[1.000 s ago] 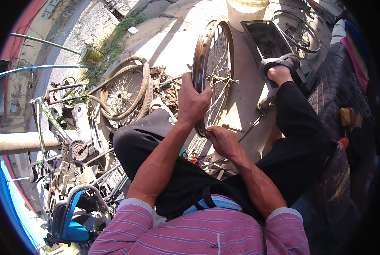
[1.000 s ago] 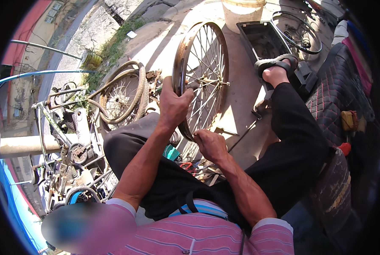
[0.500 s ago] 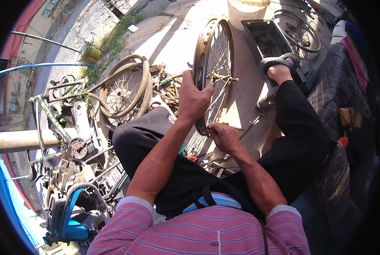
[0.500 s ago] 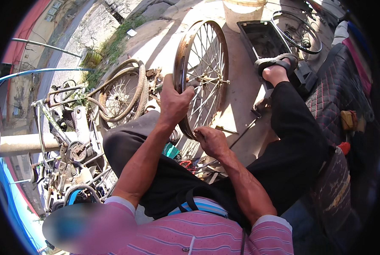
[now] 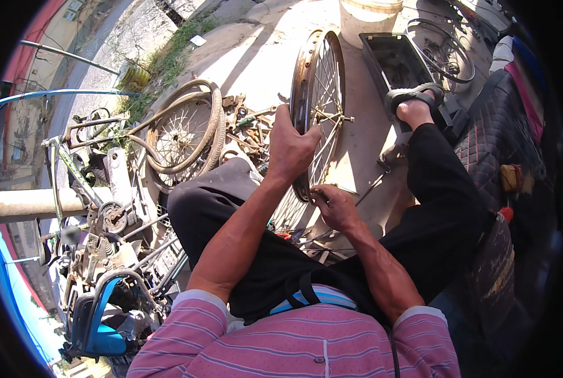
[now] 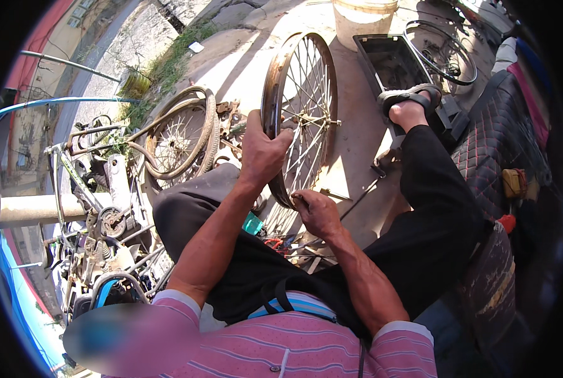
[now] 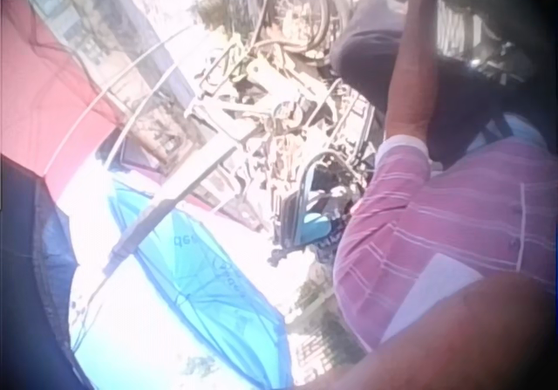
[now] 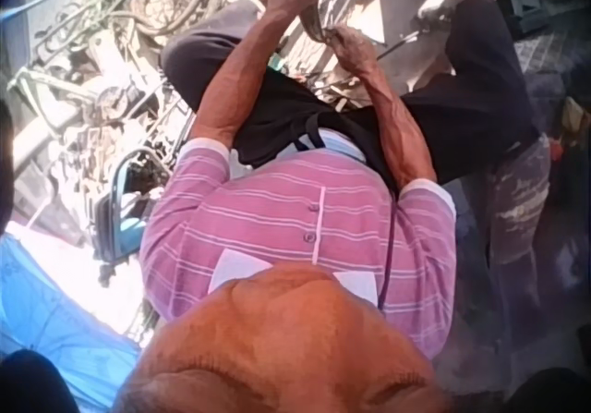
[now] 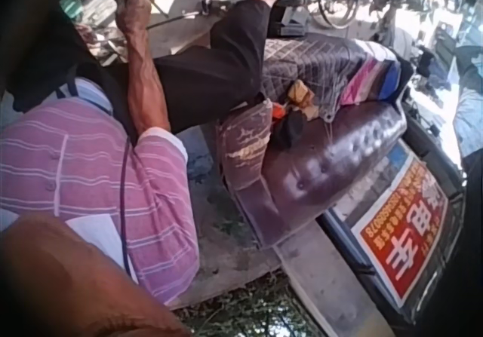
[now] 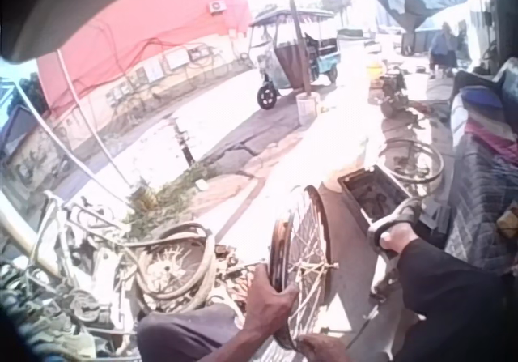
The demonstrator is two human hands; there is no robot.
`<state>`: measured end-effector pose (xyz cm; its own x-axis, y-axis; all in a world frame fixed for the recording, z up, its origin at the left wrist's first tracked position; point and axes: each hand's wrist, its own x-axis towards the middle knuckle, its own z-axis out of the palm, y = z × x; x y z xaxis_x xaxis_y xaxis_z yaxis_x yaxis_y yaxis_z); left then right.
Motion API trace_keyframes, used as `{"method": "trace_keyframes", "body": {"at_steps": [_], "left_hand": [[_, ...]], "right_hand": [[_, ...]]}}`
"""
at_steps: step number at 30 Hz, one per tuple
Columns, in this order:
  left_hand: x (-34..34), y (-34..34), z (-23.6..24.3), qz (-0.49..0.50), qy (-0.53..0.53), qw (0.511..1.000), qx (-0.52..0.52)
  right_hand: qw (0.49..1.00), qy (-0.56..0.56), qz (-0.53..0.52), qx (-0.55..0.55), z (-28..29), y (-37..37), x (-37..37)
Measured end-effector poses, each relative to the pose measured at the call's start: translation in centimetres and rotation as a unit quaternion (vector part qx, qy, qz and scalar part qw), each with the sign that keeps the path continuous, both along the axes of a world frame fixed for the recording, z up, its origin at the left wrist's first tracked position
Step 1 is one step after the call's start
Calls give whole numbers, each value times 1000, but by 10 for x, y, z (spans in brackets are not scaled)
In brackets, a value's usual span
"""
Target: The person sits on the ground and uses a spoke wrench to tighten the nipples on a bicycle wheel. They rotate the wheel periodically to access different spokes and continue adjusting the tension throughout the clip.
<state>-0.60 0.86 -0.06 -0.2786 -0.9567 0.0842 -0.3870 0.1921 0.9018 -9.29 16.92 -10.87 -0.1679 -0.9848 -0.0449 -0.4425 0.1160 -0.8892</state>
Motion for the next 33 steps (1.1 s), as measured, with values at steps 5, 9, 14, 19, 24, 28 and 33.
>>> {"method": "trace_keyframes", "body": {"at_steps": [5,9,14,19,24,28,33], "left_hand": [[-2,1,11,-10,1,1000,27],[-3,4,12,-15,-4,1000,19],[-2,1,3,-17,22,999,36],[2,3,0,-22,10,999,-23],[5,-4,-1,-20,3,1000,-22],[5,-5,-3,-23,31,999,16],[8,-9,-6,-21,36,999,28]], "right_hand": [[997,56,51,-10,5,-11,-7],[999,22,33,12,6,-10,-3],[991,-116,-60,14,3,-11,-7],[943,-266,-185,78,-12,-30,-41],[901,-342,-193,183,-23,-12,-23],[828,-459,-250,203,-59,-2,-13],[788,-503,-265,238,-66,0,-17]]}}
